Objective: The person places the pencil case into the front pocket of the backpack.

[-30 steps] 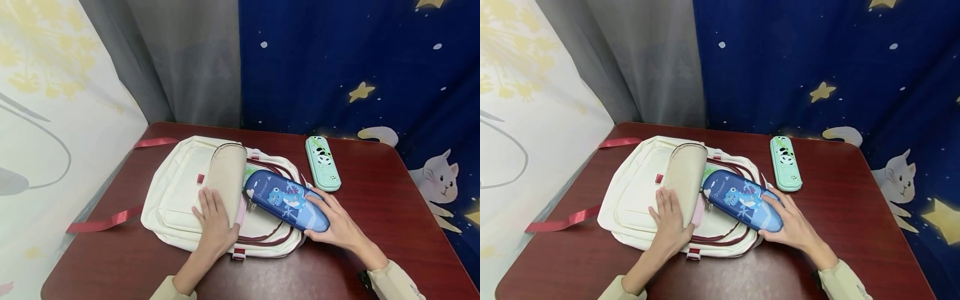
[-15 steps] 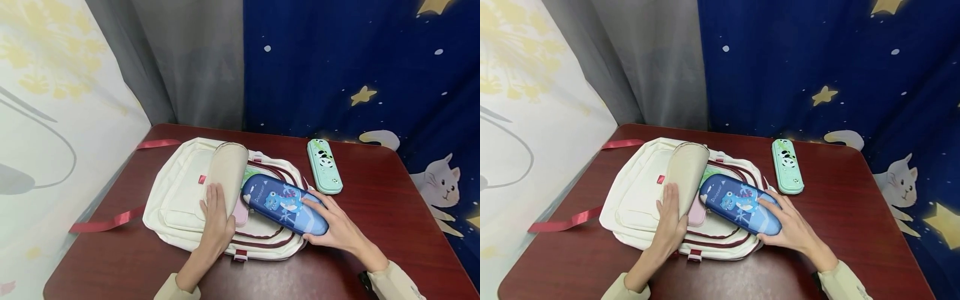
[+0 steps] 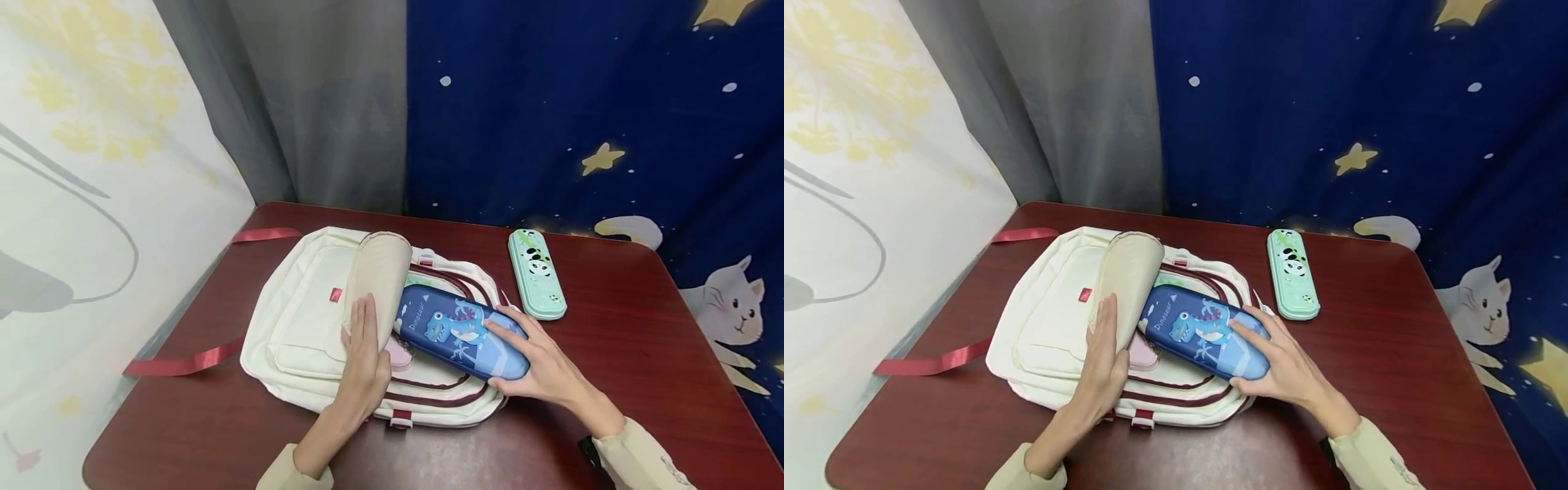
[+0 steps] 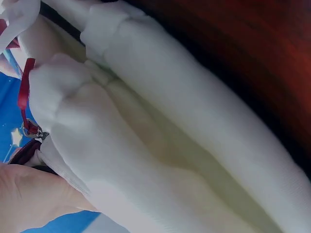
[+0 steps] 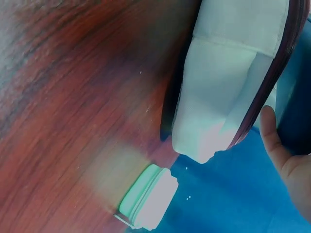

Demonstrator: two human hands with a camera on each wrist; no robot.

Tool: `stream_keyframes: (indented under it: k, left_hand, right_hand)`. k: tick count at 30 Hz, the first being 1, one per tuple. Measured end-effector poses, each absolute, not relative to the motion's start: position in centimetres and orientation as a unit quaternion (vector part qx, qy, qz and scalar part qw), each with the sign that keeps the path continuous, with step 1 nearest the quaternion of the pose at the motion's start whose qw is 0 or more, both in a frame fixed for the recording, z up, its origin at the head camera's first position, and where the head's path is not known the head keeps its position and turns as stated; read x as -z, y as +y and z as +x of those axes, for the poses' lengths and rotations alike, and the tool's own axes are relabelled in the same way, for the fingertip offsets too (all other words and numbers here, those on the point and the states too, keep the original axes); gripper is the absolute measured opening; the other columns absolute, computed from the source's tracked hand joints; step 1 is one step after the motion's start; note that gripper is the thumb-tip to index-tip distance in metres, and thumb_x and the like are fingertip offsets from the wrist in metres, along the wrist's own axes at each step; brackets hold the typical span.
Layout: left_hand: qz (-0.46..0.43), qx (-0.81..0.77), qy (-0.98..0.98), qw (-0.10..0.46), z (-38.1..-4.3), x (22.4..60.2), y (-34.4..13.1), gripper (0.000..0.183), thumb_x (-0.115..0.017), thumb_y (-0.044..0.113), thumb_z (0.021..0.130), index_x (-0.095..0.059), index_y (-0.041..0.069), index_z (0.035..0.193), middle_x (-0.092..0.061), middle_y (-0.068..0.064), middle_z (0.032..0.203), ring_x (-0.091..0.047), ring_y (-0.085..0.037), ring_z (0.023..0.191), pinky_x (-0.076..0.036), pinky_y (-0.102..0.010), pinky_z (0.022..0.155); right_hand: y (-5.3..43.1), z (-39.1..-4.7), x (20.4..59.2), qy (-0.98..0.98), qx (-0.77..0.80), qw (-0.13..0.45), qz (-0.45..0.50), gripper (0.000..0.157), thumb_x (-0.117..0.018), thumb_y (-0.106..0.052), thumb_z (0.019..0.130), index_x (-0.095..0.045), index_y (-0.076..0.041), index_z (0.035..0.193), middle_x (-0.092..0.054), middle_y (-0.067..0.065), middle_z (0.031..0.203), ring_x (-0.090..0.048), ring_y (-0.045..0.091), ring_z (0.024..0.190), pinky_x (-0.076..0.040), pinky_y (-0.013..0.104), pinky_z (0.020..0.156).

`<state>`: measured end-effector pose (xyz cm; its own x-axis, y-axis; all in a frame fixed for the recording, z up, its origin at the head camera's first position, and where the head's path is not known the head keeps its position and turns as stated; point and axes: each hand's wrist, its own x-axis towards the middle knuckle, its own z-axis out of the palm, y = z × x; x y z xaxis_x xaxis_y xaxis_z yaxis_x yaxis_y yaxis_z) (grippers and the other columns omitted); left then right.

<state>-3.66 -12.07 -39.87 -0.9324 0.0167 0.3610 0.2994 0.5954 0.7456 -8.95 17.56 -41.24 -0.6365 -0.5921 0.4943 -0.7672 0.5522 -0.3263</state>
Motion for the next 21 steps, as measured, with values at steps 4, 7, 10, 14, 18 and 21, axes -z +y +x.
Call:
stream_keyframes:
  k: [4,7,10,14,18,21]
  left_hand:
    - [-0.101,0.441,-0.877,0.165,-3.6,39.5,-11.7,0.077,-0.043,-0.006,0.078,-0.011,-0.001,0.148,-0.011,-0.018,0.153,-0.006,-0.031,0.140,-0.001,-0.063,0.102]
    - [-0.112,0.440,-0.875,0.167,-3.6,39.3,-11.5,0.077,-0.043,-0.007,0.078,-0.011,-0.001,0.148,-0.010,-0.017,0.153,-0.006,-0.031,0.140,-0.001,-0.062,0.103]
    - [-0.128,0.434,-0.875,0.171,-3.4,39.1,-11.3,0.077,-0.044,-0.008,0.078,-0.011,-0.002,0.147,-0.011,-0.018,0.153,-0.006,-0.032,0.140,0.000,-0.063,0.102]
    - [-0.148,0.422,-0.876,0.179,-3.1,38.9,-10.9,0.078,-0.044,-0.008,0.077,-0.011,-0.004,0.147,-0.011,-0.020,0.152,-0.006,-0.034,0.139,0.000,-0.065,0.101]
    - [-0.153,0.418,-0.877,0.180,-3.0,38.8,-10.8,0.079,-0.044,-0.008,0.075,-0.010,-0.004,0.147,-0.011,-0.019,0.153,-0.006,-0.034,0.139,0.000,-0.065,0.101]
    - [-0.155,0.417,-0.877,0.182,-2.9,38.9,-11.0,0.080,-0.044,-0.009,0.075,-0.010,-0.003,0.147,-0.011,-0.019,0.153,-0.006,-0.034,0.139,0.000,-0.065,0.101]
  right_hand:
    - [17.3,-9.3,41.3,-0.872,-0.262,0.151,0.384,0.081,-0.076,-0.051,0.063,-0.054,-0.017,0.133,-0.039,0.012,0.140,-0.037,0.028,0.123,-0.024,0.028,0.101]
    - [16.6,-9.9,41.3,-0.870,-0.265,0.147,0.389,0.081,-0.075,-0.053,0.064,-0.053,-0.017,0.134,-0.037,0.009,0.142,-0.037,0.026,0.122,-0.027,0.034,0.099]
    - [15.3,-10.7,41.4,-0.858,-0.274,0.153,0.407,0.081,-0.074,-0.053,0.065,-0.053,-0.015,0.133,-0.037,0.010,0.142,-0.039,0.026,0.120,-0.032,0.038,0.093]
    - [13.1,-11.8,41.2,-0.837,-0.283,0.159,0.440,0.080,-0.074,-0.052,0.067,-0.052,-0.012,0.133,-0.038,0.015,0.140,-0.041,0.028,0.120,-0.037,0.040,0.090]
    - [11.3,-12.7,41.1,-0.830,-0.287,0.143,0.456,0.080,-0.072,-0.053,0.069,-0.050,-0.012,0.134,-0.037,0.018,0.140,-0.039,0.028,0.122,-0.037,0.040,0.091]
    - [10.4,-13.0,41.1,-0.828,-0.293,0.131,0.460,0.080,-0.072,-0.054,0.070,-0.049,-0.012,0.134,-0.036,0.018,0.140,-0.038,0.028,0.123,-0.036,0.040,0.093]
